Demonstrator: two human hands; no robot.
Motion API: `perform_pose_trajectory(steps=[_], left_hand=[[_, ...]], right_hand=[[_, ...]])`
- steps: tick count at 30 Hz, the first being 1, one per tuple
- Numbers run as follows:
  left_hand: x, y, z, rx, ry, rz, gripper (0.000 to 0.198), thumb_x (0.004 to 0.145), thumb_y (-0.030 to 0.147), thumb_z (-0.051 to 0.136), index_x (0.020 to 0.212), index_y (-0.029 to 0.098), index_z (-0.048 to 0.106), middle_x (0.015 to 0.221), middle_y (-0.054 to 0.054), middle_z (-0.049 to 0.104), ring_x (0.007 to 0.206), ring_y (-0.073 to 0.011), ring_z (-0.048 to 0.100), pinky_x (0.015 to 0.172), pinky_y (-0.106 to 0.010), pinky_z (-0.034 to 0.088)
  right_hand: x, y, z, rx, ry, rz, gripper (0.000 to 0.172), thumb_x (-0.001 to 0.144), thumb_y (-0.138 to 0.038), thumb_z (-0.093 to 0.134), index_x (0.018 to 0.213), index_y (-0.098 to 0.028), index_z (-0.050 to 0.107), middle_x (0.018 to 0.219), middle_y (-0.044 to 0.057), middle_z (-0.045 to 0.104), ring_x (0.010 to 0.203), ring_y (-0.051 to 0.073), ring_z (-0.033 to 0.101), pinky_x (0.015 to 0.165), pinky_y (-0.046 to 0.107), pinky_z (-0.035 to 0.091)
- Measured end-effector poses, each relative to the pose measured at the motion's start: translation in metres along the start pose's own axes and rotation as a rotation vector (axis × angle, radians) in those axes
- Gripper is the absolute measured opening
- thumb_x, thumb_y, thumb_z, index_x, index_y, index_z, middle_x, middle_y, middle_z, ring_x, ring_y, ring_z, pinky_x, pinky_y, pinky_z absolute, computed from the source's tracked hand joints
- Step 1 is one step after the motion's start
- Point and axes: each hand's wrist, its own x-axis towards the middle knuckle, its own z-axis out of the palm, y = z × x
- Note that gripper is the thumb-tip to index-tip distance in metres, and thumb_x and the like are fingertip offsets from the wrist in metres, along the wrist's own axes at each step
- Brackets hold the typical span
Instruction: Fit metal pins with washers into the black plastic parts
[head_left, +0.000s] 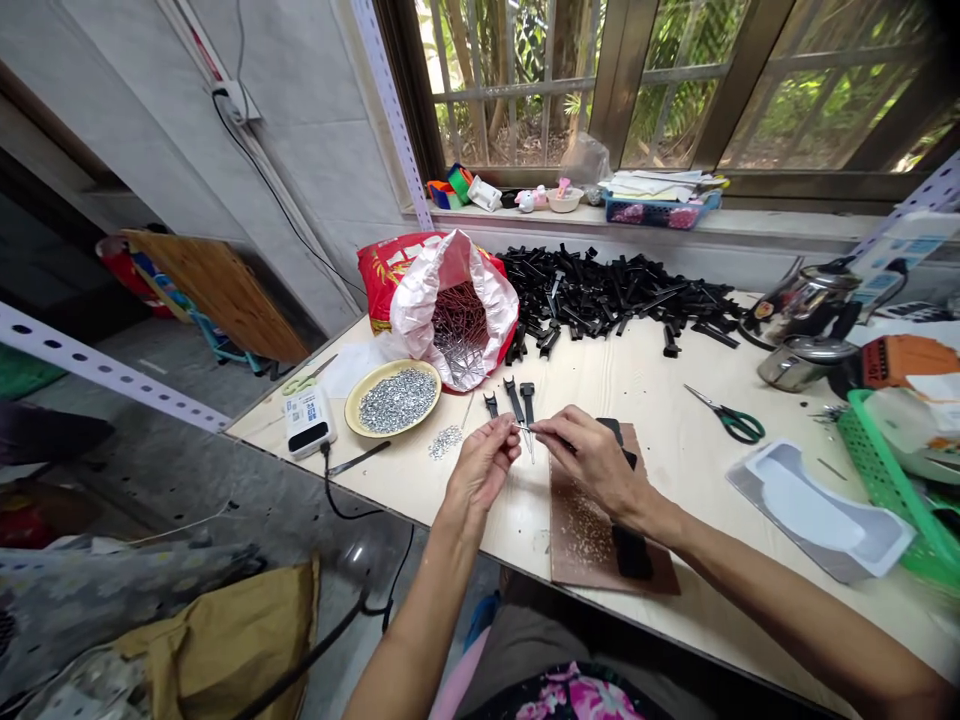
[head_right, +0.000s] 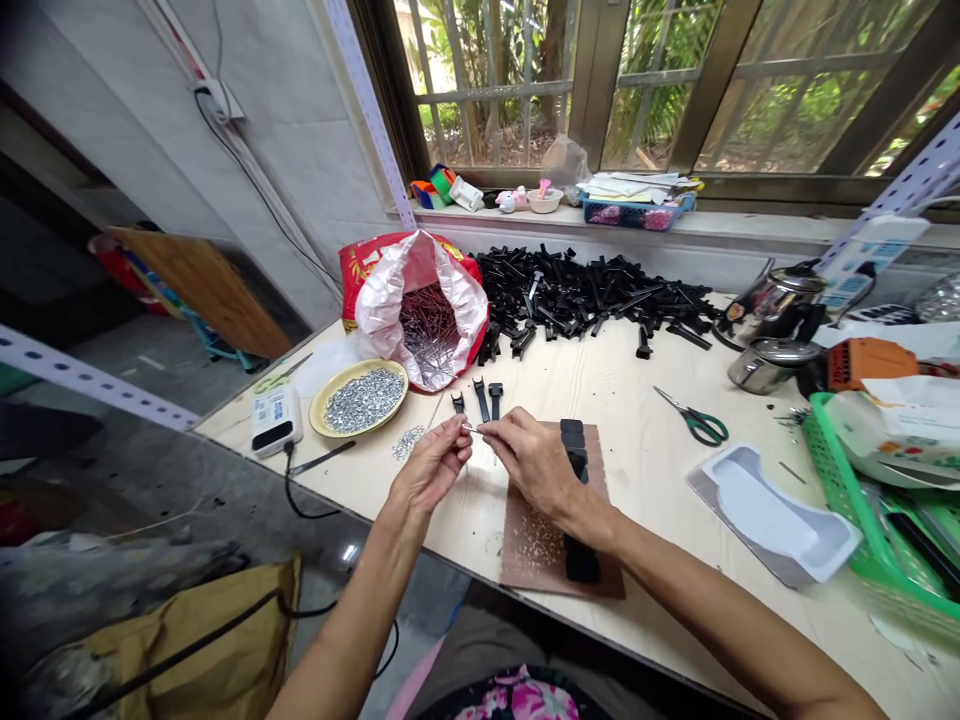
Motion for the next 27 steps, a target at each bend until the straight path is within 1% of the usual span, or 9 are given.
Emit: perform_pose_trajectory(steps=[2, 4, 6, 9, 12, 17, 20, 24, 27], left_hand=[[-0.007, -0.002, 0.008, -0.066, -0.004, -0.015, 0.029, 0.057, 0.020, 0.083, 0.077, 0.010, 0.064, 0.065, 0.000, 0.057, 0.054, -0.0034, 0.048, 0.048, -0.015, 0.037], [-0.011, -0.004, 0.013, -0.062, -0.005, -0.007, 0.028, 0.057, 0.020, 0.083, 0.076, 0.010, 0.064, 0.065, 0.000, 0.057, 0.054, -0.0030, 0.048, 0.048, -0.015, 0.037], [-0.012, -0.005, 0.015, -0.042, 0.000, 0.012, 0.029, 0.056, 0.021, 0.083, 0.075, 0.009, 0.065, 0.065, 0.000, 0.058, 0.053, -0.0029, 0.048, 0.048, -0.015, 0.038], [-0.014, -0.006, 0.017, 0.019, 0.013, 0.070, 0.031, 0.055, 0.024, 0.084, 0.075, 0.009, 0.066, 0.064, 0.000, 0.059, 0.053, -0.0033, 0.048, 0.048, -0.016, 0.038], [-0.017, -0.009, 0.018, 0.096, 0.015, 0.135, 0.029, 0.058, 0.025, 0.082, 0.075, 0.009, 0.066, 0.063, 0.000, 0.058, 0.052, -0.0036, 0.048, 0.049, -0.017, 0.038], [-0.018, -0.015, 0.018, 0.134, 0.014, 0.147, 0.031, 0.058, 0.028, 0.082, 0.076, 0.009, 0.066, 0.065, 0.000, 0.059, 0.052, -0.0038, 0.048, 0.050, -0.018, 0.037], [-0.018, -0.018, 0.019, 0.180, 0.026, 0.205, 0.028, 0.060, 0.028, 0.080, 0.076, 0.009, 0.066, 0.065, 0.000, 0.059, 0.051, -0.0040, 0.048, 0.050, -0.019, 0.037], [-0.017, -0.021, 0.020, 0.222, 0.028, 0.234, 0.027, 0.061, 0.029, 0.079, 0.074, 0.010, 0.066, 0.064, 0.001, 0.059, 0.050, -0.0043, 0.048, 0.051, -0.020, 0.037], [-0.017, -0.023, 0.019, 0.244, 0.026, 0.231, 0.027, 0.061, 0.029, 0.079, 0.074, 0.010, 0.066, 0.064, 0.000, 0.059, 0.050, -0.0044, 0.048, 0.050, -0.020, 0.037]], right_hand=[[-0.001, -0.003, 0.000, -0.051, 0.006, -0.004, 0.022, 0.094, -0.025, 0.045, 0.107, -0.022, 0.063, 0.089, 0.006, 0.058, 0.075, 0.016, 0.059, 0.069, 0.029, 0.052], [-0.003, -0.004, -0.002, -0.114, 0.018, -0.011, 0.023, 0.095, -0.026, 0.044, 0.107, -0.022, 0.063, 0.088, 0.006, 0.058, 0.074, 0.015, 0.059, 0.067, 0.028, 0.050], [-0.005, -0.006, -0.005, -0.201, 0.031, -0.009, 0.023, 0.095, -0.027, 0.043, 0.106, -0.022, 0.063, 0.087, 0.005, 0.059, 0.072, 0.014, 0.058, 0.063, 0.026, 0.047], [-0.009, -0.012, -0.009, -0.369, 0.045, 0.012, 0.022, 0.095, -0.028, 0.044, 0.103, -0.023, 0.064, 0.086, 0.004, 0.061, 0.072, 0.013, 0.058, 0.056, 0.024, 0.038], [-0.011, -0.016, -0.010, -0.473, 0.058, -0.002, 0.020, 0.095, -0.027, 0.045, 0.100, -0.023, 0.064, 0.087, 0.004, 0.062, 0.073, 0.014, 0.058, 0.056, 0.025, 0.034], [-0.015, -0.014, -0.006, -0.525, 0.083, 0.000, 0.019, 0.094, -0.025, 0.046, 0.090, -0.019, 0.063, 0.083, 0.004, 0.063, 0.075, 0.015, 0.058, 0.062, 0.027, 0.034], [-0.019, -0.012, -0.003, -0.558, 0.076, 0.015, 0.021, 0.096, -0.028, 0.044, 0.090, -0.019, 0.062, 0.084, 0.005, 0.064, 0.074, 0.015, 0.057, 0.061, 0.027, 0.033], [-0.022, -0.010, -0.002, -0.474, 0.035, 0.081, 0.019, 0.096, -0.028, 0.043, 0.093, -0.019, 0.060, 0.087, 0.005, 0.064, 0.076, 0.015, 0.058, 0.062, 0.026, 0.035], [-0.022, -0.008, -0.002, -0.413, 0.009, 0.086, 0.016, 0.095, -0.026, 0.044, 0.094, -0.018, 0.058, 0.089, 0.006, 0.064, 0.080, 0.016, 0.059, 0.064, 0.025, 0.038]])
